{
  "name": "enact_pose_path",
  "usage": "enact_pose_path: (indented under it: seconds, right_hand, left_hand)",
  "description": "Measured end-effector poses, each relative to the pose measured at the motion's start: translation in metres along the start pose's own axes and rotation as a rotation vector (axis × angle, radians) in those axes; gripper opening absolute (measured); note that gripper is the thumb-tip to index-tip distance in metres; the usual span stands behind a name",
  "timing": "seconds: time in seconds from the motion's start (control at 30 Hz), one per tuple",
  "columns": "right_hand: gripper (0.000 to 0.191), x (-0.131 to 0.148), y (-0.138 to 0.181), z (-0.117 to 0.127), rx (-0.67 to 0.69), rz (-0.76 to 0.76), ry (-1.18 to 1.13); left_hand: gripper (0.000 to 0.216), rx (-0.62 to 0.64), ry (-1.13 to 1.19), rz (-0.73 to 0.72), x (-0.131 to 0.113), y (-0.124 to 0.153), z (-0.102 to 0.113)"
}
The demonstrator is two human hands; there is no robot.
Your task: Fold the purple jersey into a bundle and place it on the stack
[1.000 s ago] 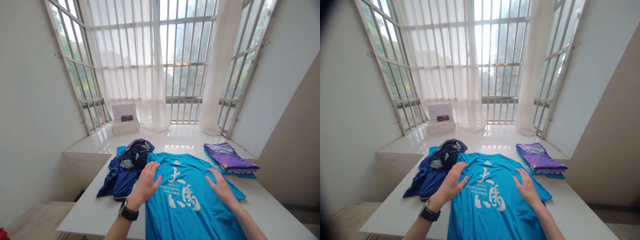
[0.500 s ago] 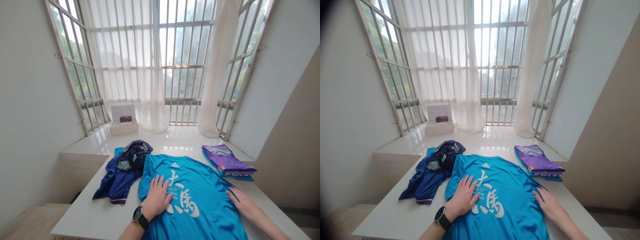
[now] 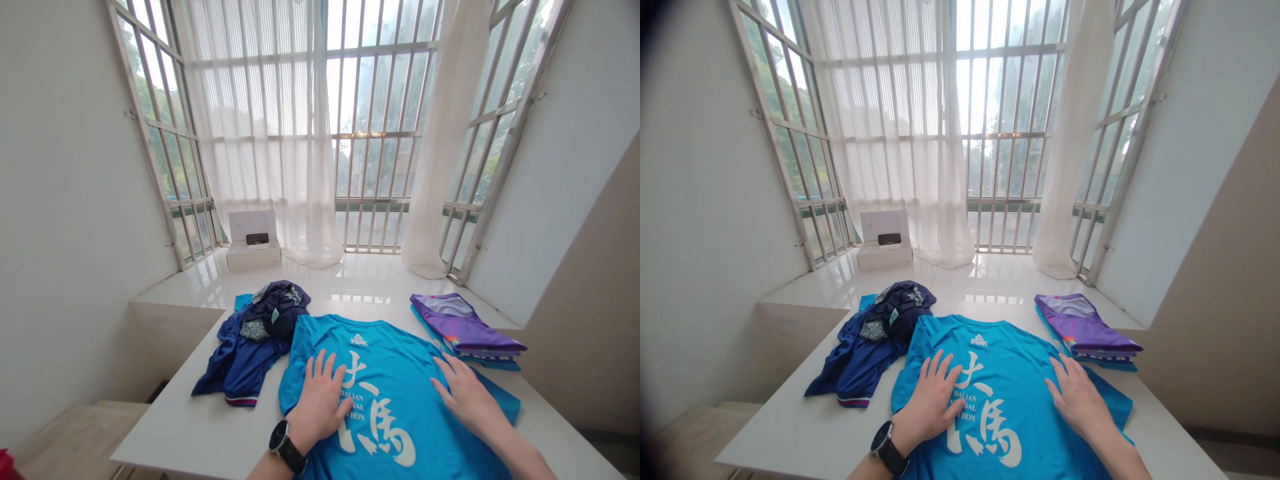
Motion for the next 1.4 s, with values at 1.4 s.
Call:
enact_pose_path:
  seconds: [1.4]
  right_hand:
    - [0.071, 0.075, 0.01, -0.023, 0.081, -0.004, -0.082]
  left_hand:
    - [0.033, -0.695, -0.065, 0.482, 0.115, 0.046, 0.093]
Point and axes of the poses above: each hand's wrist, its own y-axis away from the middle knuckle, its own z-axis out of the back of the hand, x = y × z, the point moved 4 cm from there along -y, towards the middle knuckle, and after that the axes turned 7 degrees about -y, right-handed, at the moved point
